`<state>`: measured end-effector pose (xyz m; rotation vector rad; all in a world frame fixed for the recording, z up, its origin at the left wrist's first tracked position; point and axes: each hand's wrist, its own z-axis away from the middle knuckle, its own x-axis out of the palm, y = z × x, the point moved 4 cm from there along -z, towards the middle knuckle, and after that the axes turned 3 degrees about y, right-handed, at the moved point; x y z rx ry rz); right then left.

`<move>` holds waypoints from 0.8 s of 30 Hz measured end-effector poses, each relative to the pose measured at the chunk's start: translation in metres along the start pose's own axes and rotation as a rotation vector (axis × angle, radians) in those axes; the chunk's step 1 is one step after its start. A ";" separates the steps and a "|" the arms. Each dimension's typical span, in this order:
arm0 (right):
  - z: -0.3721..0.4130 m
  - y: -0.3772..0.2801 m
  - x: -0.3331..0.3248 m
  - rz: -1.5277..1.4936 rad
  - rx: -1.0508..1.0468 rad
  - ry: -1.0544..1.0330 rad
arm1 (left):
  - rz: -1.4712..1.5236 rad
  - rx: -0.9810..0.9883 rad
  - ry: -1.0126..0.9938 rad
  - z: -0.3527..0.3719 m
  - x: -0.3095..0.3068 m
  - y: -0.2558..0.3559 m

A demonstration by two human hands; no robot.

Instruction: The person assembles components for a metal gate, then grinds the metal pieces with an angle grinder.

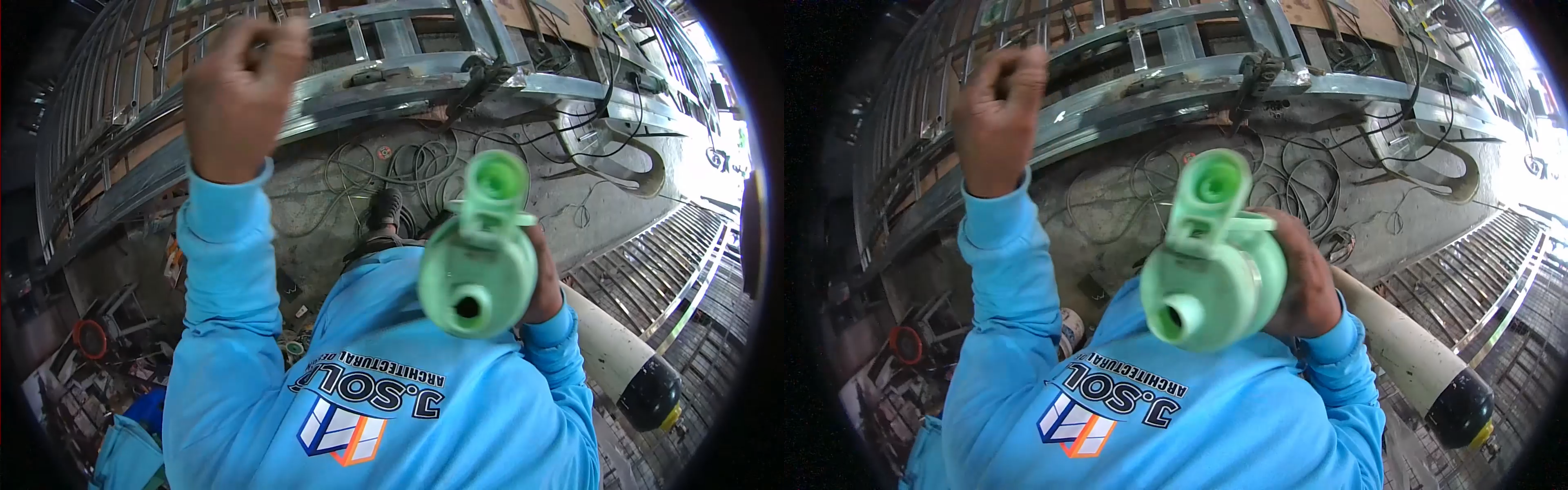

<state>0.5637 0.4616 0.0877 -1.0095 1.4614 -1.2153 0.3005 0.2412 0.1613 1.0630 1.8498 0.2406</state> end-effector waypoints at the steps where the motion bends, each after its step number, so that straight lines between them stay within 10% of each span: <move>1: 0.007 0.002 -0.004 -0.242 0.207 0.111 | -0.085 -0.027 0.046 0.000 -0.012 -0.019; 4: 0.018 -0.011 -0.008 -0.759 0.495 0.335 | -0.235 -0.110 0.094 0.007 -0.032 -0.090; 8: 0.007 -0.063 -0.009 -0.963 0.125 0.313 | -0.383 -0.202 0.096 0.021 -0.035 -0.163; 13: -0.020 -0.111 -0.051 0.319 -0.928 0.267 | -0.329 -0.198 0.059 0.035 -0.013 -0.233; 24: 0.010 -0.243 -0.070 0.940 -1.442 0.611 | -0.332 -0.445 0.078 0.050 -0.002 -0.232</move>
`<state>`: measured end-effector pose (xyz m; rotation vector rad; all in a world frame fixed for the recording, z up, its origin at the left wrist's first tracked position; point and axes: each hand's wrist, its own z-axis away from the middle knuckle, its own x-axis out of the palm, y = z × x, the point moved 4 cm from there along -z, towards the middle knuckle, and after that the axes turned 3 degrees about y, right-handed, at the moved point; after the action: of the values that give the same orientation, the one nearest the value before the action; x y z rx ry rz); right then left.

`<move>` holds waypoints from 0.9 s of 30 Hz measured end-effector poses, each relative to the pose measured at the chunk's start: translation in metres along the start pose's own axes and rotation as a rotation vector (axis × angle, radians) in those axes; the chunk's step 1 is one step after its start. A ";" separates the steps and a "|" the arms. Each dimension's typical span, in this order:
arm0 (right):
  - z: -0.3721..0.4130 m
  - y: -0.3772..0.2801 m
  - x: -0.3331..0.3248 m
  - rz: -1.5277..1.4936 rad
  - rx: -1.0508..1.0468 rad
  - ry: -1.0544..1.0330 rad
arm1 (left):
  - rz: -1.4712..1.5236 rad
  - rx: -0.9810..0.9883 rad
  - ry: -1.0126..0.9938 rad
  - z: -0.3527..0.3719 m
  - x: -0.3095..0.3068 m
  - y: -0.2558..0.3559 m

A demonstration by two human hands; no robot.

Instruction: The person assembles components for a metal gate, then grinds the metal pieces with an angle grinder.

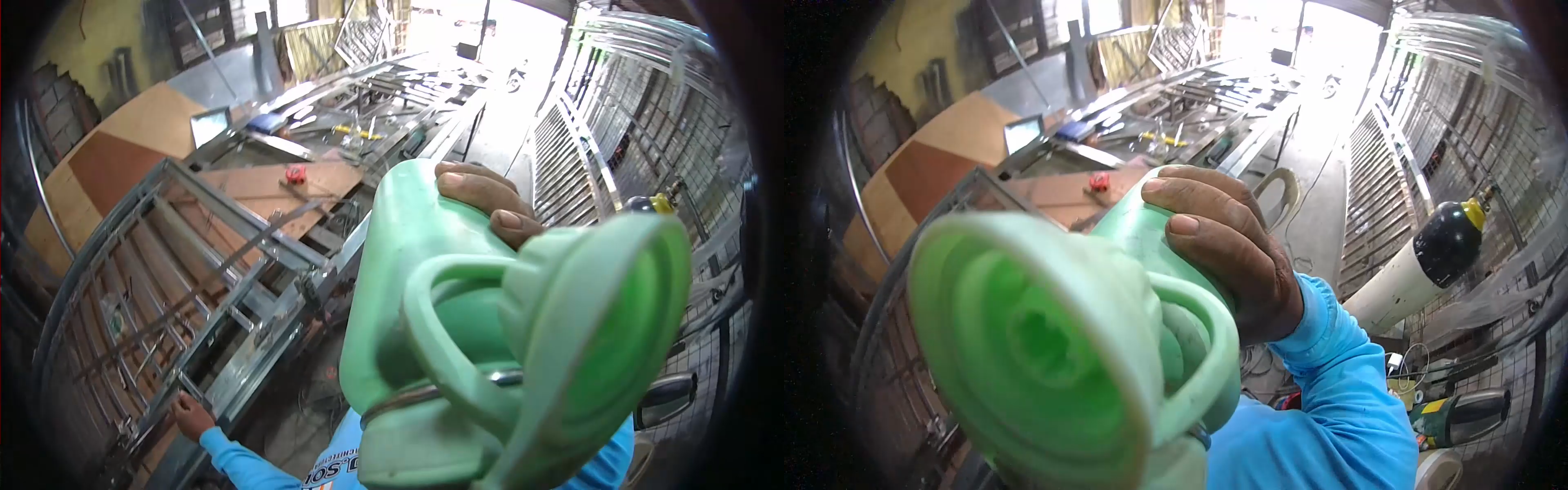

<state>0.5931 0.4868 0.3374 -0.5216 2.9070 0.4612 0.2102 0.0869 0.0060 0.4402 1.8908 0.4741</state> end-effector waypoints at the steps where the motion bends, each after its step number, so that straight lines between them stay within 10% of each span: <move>1: -0.005 0.004 -0.006 0.044 -0.043 -0.035 | -0.005 0.000 -0.001 -0.002 0.002 -0.001; 27: -0.145 -0.002 -0.021 0.141 -0.340 -0.039 | -0.136 -0.066 0.000 0.020 -0.034 0.031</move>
<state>0.5996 0.4451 0.4772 -0.3429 2.8499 0.9848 0.2437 0.0983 0.0422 0.2661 1.8852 0.4439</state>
